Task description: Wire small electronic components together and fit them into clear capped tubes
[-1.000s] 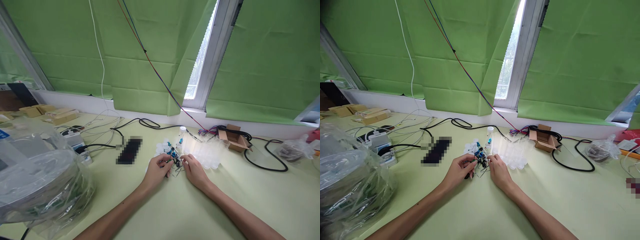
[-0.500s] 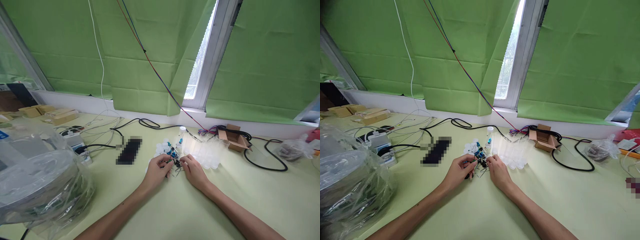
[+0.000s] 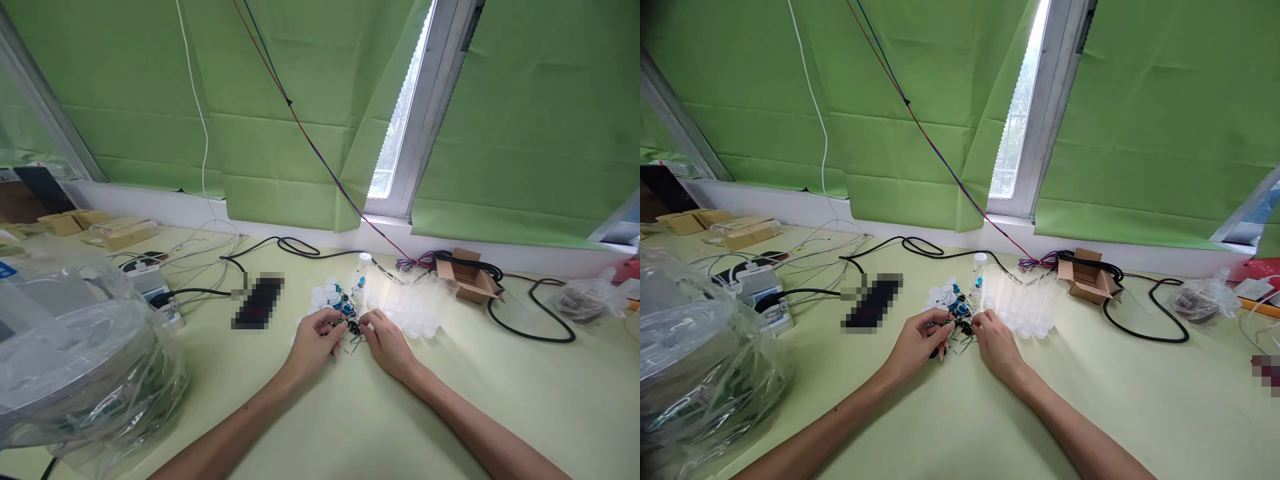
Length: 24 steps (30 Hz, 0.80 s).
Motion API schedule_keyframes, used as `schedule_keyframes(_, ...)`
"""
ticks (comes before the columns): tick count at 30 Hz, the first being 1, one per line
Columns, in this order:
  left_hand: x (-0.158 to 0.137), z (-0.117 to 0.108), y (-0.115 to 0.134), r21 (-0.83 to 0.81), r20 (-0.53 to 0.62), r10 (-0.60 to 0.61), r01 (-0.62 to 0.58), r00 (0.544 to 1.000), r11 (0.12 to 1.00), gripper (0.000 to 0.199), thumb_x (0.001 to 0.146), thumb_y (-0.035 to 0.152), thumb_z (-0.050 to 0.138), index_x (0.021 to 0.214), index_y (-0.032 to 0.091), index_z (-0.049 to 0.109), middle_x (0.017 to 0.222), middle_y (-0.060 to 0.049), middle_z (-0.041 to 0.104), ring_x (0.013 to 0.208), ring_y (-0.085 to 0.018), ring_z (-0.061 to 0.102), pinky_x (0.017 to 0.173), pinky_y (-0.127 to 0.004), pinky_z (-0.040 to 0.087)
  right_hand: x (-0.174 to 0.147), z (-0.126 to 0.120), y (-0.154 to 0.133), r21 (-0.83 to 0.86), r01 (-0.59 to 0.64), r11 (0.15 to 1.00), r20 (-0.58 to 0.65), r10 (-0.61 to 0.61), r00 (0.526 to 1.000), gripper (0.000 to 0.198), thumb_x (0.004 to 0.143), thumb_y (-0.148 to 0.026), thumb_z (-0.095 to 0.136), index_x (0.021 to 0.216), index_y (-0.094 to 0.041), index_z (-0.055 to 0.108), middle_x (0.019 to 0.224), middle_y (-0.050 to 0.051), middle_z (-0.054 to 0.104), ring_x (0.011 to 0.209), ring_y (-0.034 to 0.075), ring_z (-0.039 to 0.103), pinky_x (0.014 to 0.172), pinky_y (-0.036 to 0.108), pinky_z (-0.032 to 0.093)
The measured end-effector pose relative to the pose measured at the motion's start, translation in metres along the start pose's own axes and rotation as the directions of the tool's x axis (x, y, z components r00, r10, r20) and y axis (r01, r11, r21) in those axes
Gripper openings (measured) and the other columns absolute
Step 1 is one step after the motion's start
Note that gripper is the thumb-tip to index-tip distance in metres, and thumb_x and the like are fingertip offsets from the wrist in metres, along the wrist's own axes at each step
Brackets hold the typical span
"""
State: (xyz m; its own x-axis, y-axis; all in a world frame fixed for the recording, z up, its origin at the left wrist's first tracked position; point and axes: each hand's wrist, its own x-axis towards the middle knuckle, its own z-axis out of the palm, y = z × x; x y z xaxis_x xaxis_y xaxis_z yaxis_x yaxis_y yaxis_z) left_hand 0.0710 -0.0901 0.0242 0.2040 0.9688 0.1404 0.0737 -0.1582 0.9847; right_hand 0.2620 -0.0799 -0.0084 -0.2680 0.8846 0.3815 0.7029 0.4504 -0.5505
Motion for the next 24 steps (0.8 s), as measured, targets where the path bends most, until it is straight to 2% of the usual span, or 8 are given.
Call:
schedule_keyframes(7,0.0006,-0.0003,-0.0036,-0.013,0.005,0.004,-0.004,1.000,1.000,0.025,0.082,0.040,0.065,0.092,0.017,0.063,0.058,0.002,0.056,0.048,-0.012,0.052,0.050,-0.025,0.044,-0.0003,-0.0002,0.0000,0.024,-0.001,1.000,0.008,0.001,1.000,0.011,0.095,-0.019,0.045,0.091,-0.021,0.055,0.093,0.005,0.058,0.071,0.017,0.057,0.067,0.030,0.046)
schedule_keyframes(24,0.0010,-0.0016,-0.0066,-0.012,-0.004,0.003,-0.003,1.000,1.000,0.023,0.082,0.039,0.065,0.091,0.018,0.063,0.063,0.002,0.054,0.052,-0.013,0.053,0.049,-0.024,0.046,0.0005,-0.0012,-0.0027,0.065,0.024,0.998,-0.027,-0.022,0.999,0.012,0.094,-0.018,0.046,0.085,-0.021,0.052,0.087,0.003,0.057,0.074,0.017,0.054,0.067,0.029,0.043)
